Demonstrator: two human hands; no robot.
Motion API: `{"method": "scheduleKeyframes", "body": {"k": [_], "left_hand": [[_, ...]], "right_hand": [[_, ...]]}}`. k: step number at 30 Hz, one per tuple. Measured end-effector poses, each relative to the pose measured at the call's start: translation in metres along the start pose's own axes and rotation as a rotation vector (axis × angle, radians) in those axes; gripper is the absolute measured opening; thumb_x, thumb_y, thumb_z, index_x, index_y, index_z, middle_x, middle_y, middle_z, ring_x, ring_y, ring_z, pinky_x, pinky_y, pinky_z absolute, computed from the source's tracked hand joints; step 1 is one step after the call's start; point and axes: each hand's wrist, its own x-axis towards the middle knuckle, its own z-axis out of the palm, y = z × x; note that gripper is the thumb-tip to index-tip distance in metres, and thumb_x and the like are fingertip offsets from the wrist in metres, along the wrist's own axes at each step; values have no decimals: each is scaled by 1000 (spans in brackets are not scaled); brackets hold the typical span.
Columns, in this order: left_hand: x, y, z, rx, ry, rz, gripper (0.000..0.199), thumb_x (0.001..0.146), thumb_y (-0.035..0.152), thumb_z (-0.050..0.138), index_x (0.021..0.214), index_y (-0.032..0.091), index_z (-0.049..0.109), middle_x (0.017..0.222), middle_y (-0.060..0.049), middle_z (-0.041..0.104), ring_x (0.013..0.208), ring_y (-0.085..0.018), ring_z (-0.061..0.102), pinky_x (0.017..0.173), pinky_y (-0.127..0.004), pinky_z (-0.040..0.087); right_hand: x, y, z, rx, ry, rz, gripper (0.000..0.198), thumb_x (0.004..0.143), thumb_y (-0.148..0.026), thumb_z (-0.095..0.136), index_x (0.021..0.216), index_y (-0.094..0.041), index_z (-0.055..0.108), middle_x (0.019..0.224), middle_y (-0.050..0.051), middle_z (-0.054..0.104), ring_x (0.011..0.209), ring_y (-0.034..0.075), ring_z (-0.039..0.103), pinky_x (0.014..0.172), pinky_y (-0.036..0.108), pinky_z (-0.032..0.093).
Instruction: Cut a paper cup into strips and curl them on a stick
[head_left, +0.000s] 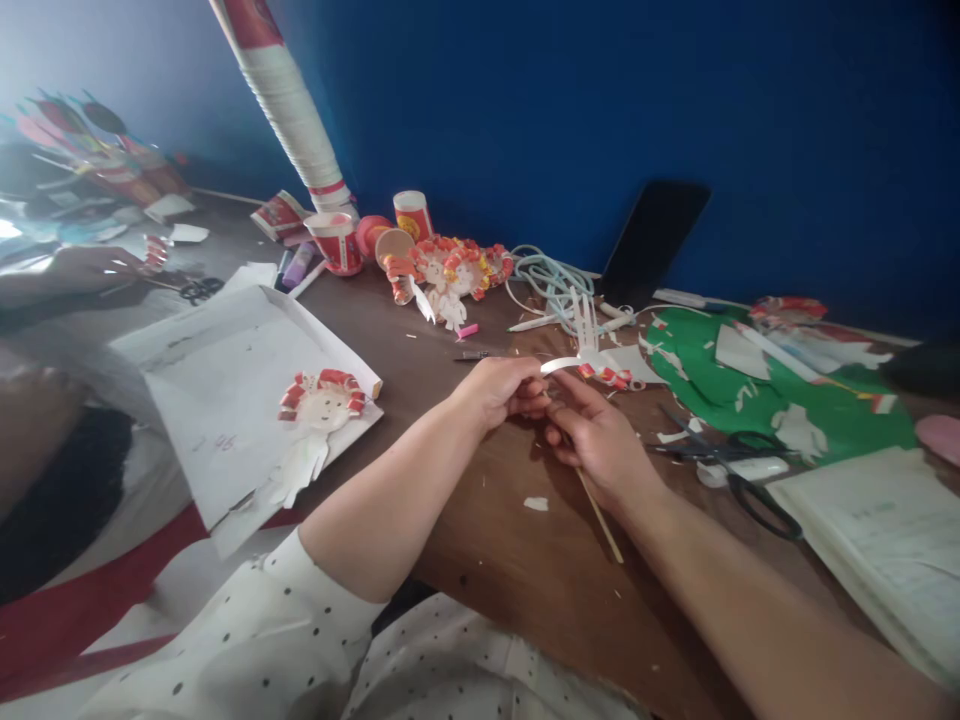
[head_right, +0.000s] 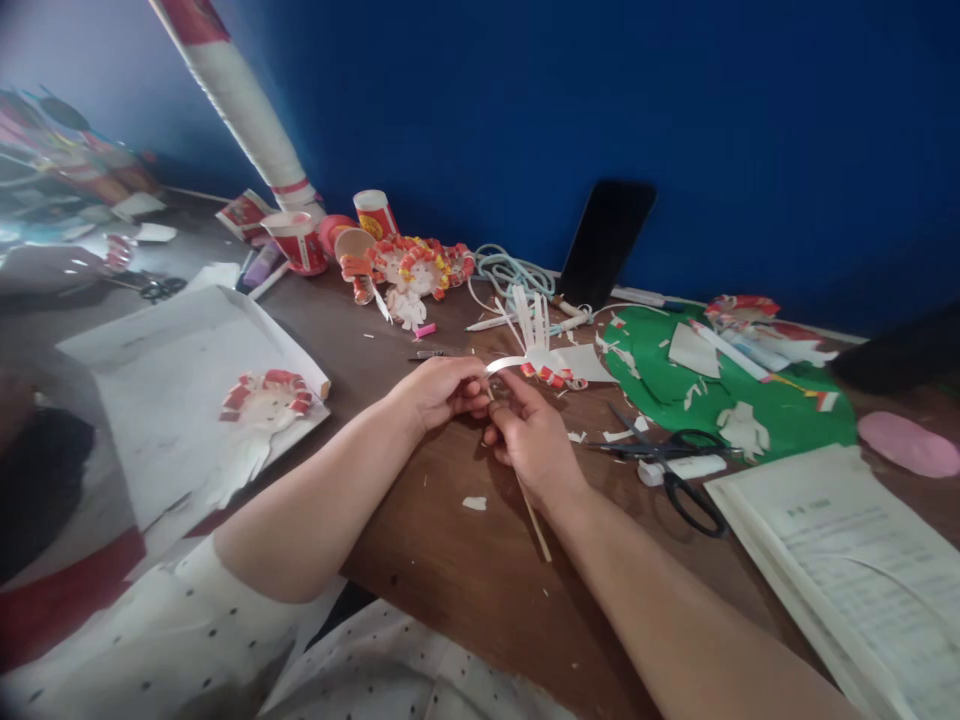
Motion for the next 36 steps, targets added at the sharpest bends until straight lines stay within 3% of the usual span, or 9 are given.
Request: {"method": "scheduleKeyframes", "body": {"k": [12, 20, 36], "left_hand": [[-1, 7, -2, -71, -33, -83, 20, 82, 1, 51, 66, 7, 62, 56, -4, 61, 48, -9, 60, 56, -19, 55], [-1, 3, 1, -79, 8, -37, 16, 77, 2, 55, 63, 8, 60, 53, -2, 59, 43, -7, 56, 51, -17, 54], [0, 5, -3, -91, -74, -54, 16, 82, 10, 54, 69, 10, 63, 60, -5, 65, 52, -8, 62, 59, -19, 56]], "right_hand": [[2, -4, -3, 97, 9, 41, 64, 68, -18, 65, 130, -23, 53, 64, -3, 54, 50, 7, 45, 36, 14, 20], [3, -2, -4, 92, -15, 21, 66, 67, -20, 66, 131, -22, 51, 58, -5, 51, 47, 7, 42, 35, 14, 18], [4, -5, -6, 124, -61, 36, 59, 66, -19, 65, 125, -21, 55, 67, -3, 53, 49, 6, 41, 36, 15, 16]]}}
